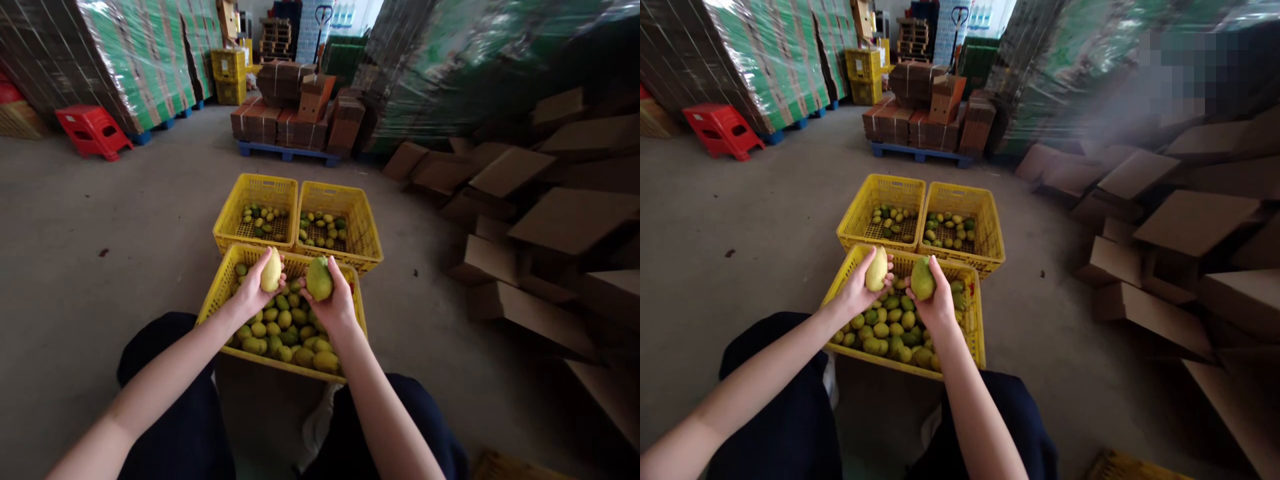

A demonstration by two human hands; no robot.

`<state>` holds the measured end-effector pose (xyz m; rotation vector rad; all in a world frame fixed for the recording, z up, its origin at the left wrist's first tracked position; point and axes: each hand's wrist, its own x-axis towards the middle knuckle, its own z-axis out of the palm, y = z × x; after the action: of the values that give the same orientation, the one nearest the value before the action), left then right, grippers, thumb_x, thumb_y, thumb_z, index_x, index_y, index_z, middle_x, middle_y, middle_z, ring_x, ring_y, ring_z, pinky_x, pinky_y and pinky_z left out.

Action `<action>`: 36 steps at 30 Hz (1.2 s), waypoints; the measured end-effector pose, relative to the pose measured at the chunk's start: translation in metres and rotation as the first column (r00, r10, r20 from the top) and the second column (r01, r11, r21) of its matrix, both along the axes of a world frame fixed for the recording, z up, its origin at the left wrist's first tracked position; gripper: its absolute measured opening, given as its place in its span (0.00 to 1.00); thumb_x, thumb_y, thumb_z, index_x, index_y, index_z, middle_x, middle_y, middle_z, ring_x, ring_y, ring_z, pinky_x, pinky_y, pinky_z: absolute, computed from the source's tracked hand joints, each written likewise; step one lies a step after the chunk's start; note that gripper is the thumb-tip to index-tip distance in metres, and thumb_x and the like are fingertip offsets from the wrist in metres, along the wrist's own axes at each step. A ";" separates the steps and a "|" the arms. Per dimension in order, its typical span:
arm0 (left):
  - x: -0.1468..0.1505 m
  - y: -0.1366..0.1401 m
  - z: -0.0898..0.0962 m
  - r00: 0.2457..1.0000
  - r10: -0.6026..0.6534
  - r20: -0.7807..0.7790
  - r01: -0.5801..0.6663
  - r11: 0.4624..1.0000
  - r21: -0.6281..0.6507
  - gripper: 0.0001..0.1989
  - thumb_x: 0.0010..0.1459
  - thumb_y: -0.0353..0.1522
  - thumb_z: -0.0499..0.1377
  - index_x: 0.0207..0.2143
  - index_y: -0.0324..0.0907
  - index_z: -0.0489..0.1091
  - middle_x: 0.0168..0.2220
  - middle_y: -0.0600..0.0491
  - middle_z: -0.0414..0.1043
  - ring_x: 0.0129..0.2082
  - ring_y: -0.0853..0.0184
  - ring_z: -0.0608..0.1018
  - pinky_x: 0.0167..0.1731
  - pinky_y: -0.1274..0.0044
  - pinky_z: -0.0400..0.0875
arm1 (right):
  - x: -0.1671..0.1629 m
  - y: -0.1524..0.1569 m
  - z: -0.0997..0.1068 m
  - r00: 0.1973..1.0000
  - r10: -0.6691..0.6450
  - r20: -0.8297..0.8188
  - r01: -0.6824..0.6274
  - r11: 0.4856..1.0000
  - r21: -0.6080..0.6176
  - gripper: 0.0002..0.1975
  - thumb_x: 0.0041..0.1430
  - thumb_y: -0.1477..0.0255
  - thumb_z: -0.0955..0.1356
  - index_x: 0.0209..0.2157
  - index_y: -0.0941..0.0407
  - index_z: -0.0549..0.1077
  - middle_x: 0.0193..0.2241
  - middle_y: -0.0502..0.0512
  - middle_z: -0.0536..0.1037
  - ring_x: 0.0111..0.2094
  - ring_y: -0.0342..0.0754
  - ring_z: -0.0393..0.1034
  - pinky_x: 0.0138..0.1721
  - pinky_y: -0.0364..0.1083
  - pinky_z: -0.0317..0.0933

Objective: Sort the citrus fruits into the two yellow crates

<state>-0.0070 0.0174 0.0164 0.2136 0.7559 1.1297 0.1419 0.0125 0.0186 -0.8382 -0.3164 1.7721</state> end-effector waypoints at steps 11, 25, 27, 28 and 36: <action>0.002 0.006 -0.008 0.997 0.006 0.077 -0.002 0.999 -0.053 0.20 0.67 0.40 0.47 0.35 0.34 0.72 0.26 0.50 0.73 0.21 0.72 0.74 0.21 0.82 0.72 | -0.009 0.003 -0.002 0.999 -0.044 0.027 0.048 0.989 -0.143 0.15 0.56 0.57 0.68 0.28 0.55 0.74 0.23 0.53 0.78 0.23 0.46 0.72 0.24 0.44 0.70; -0.001 0.003 0.000 0.998 -0.053 -0.018 0.053 0.998 0.015 0.16 0.63 0.39 0.53 0.35 0.35 0.74 0.23 0.51 0.73 0.18 0.73 0.73 0.16 0.84 0.68 | -0.005 0.002 -0.005 0.999 -0.045 -0.010 0.042 0.980 -0.195 0.13 0.58 0.62 0.65 0.26 0.56 0.72 0.21 0.54 0.78 0.20 0.44 0.70 0.20 0.41 0.67; -0.001 0.003 -0.001 0.997 -0.079 0.012 0.079 0.997 0.024 0.16 0.63 0.37 0.52 0.39 0.35 0.74 0.24 0.51 0.74 0.19 0.73 0.74 0.18 0.84 0.69 | -0.006 0.002 -0.006 1.000 -0.027 -0.003 0.026 0.986 -0.167 0.12 0.58 0.63 0.65 0.28 0.56 0.74 0.22 0.53 0.79 0.20 0.45 0.71 0.21 0.42 0.68; -0.001 0.004 -0.002 0.995 -0.093 0.030 0.092 0.995 0.028 0.16 0.64 0.37 0.51 0.40 0.35 0.74 0.25 0.50 0.74 0.20 0.72 0.75 0.19 0.83 0.71 | -0.007 0.002 -0.007 1.000 -0.028 0.001 0.028 0.989 -0.148 0.12 0.58 0.63 0.66 0.29 0.57 0.74 0.23 0.53 0.79 0.21 0.45 0.72 0.22 0.43 0.69; -0.004 0.005 -0.005 0.996 -0.072 0.046 0.068 0.995 0.079 0.10 0.58 0.35 0.59 0.35 0.36 0.73 0.25 0.53 0.73 0.19 0.75 0.73 0.19 0.85 0.70 | -0.004 0.001 -0.002 1.000 0.027 -0.010 -0.028 0.994 -0.110 0.14 0.52 0.61 0.70 0.30 0.60 0.76 0.24 0.53 0.79 0.20 0.43 0.70 0.18 0.39 0.64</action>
<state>-0.0105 0.0228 0.0112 0.2747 0.6579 1.0943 0.1378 0.0132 0.0167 -0.9079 -0.2273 1.8309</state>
